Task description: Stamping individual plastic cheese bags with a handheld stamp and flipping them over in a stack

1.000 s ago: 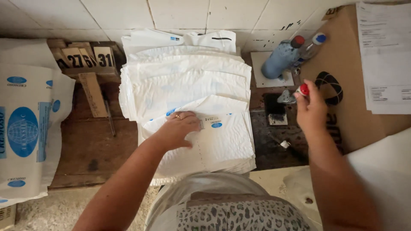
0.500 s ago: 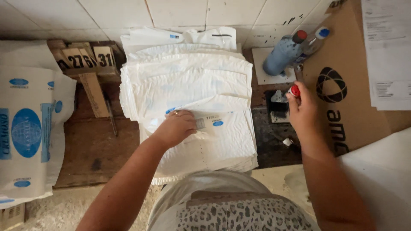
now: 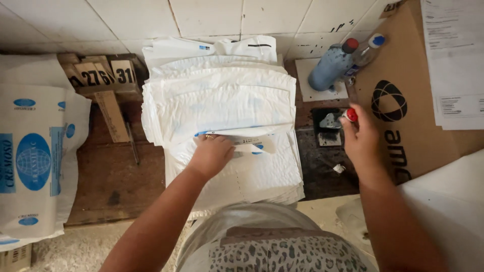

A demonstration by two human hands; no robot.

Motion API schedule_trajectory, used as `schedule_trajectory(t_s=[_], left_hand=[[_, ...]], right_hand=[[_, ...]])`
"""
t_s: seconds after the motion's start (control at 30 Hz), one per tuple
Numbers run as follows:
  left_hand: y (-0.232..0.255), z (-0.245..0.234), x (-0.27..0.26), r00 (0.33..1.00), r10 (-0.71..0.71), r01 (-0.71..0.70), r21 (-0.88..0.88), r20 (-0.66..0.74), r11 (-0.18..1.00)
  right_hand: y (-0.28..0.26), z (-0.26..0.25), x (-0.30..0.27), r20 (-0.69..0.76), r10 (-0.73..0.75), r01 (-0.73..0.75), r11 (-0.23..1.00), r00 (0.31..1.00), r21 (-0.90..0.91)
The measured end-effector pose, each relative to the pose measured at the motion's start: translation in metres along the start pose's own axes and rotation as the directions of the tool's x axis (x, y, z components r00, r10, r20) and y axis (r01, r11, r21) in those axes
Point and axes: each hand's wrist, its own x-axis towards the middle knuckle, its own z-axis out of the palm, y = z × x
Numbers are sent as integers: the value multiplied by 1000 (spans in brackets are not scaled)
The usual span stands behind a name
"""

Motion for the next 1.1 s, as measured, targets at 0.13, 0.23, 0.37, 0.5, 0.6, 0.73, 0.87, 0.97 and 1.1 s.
schedule_trajectory(t_s=[0.13, 0.23, 0.37, 0.5, 0.6, 0.73, 0.87, 0.97, 1.1], left_hand=[[-6, 2, 0, 972, -120, 137, -73, 202, 988], [21, -19, 14, 973, -125, 88, 191, 192, 978], [20, -13, 7, 982, -121, 101, 142, 142, 985], [12, -25, 15, 972, -193, 203, -67, 135, 977], [8, -50, 23, 912, -258, 342, -247, 319, 907], [11, -80, 40, 812, -397, 547, -321, 427, 773], [14, -84, 44, 764, -441, 601, -270, 472, 752], [15, -85, 40, 853, -344, 469, -287, 393, 836], [11, -64, 39, 865, -355, 463, -288, 355, 838]], right_hand=[[-3, 4, -5, 24, -52, 55, 994, 998, -99], [-19, -5, 12, 79, 254, -259, 964, 964, 61], [-43, -18, 15, 93, 394, -400, 914, 914, 69], [-81, -16, 1, 109, 387, -395, 819, 916, 416], [-99, -10, -13, 176, 354, -393, 765, 919, 511], [-115, 1, -24, 249, 260, -358, 743, 933, 566], [-113, 8, -22, 225, 204, -301, 743, 953, 597], [-108, 9, -20, 147, 183, -235, 766, 972, 598], [-122, 16, -22, 200, 125, -221, 773, 972, 594]])
